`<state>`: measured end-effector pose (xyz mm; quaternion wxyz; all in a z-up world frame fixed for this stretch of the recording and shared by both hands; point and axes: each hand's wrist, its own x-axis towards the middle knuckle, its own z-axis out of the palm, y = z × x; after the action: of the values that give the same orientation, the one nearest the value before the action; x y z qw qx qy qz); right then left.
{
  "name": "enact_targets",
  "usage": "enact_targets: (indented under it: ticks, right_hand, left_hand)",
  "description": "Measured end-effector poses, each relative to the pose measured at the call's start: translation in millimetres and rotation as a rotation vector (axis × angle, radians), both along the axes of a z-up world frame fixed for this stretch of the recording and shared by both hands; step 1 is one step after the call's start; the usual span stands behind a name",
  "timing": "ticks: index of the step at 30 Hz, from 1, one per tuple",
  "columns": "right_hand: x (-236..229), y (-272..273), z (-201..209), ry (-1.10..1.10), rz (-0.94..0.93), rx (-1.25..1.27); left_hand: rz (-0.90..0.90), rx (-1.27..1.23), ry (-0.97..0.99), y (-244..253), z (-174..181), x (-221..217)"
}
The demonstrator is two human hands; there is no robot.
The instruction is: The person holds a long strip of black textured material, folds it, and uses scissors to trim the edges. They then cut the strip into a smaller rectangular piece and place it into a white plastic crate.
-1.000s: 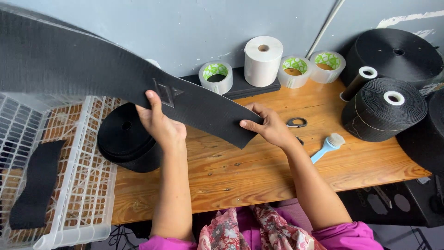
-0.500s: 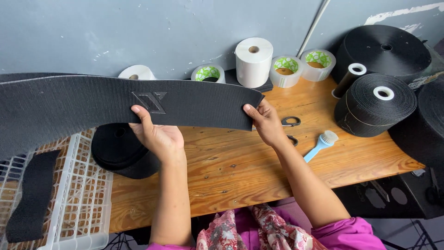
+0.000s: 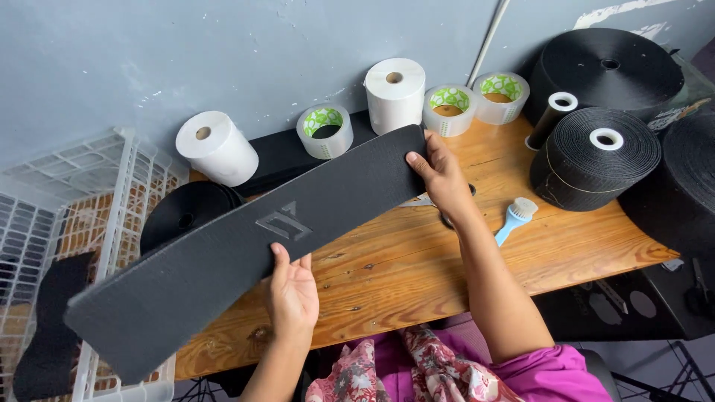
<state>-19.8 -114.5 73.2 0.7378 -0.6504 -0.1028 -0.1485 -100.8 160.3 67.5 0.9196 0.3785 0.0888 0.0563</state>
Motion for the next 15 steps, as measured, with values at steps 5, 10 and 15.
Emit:
enact_targets:
  ticks: [5,10,15]
  right_hand:
    - [-3,-9,5,0.073,0.076,-0.124]
    - [-5,-21,10,0.107,0.106,-0.339]
    - [-6,-28,12,0.194,0.165,-0.497]
  left_hand:
    - [-0.110,-0.035,0.168,-4,-17,-32]
    - [-0.387,-0.156,0.412,1,-29,-59]
    - [-1.066,0.054,0.503,12,9,-79]
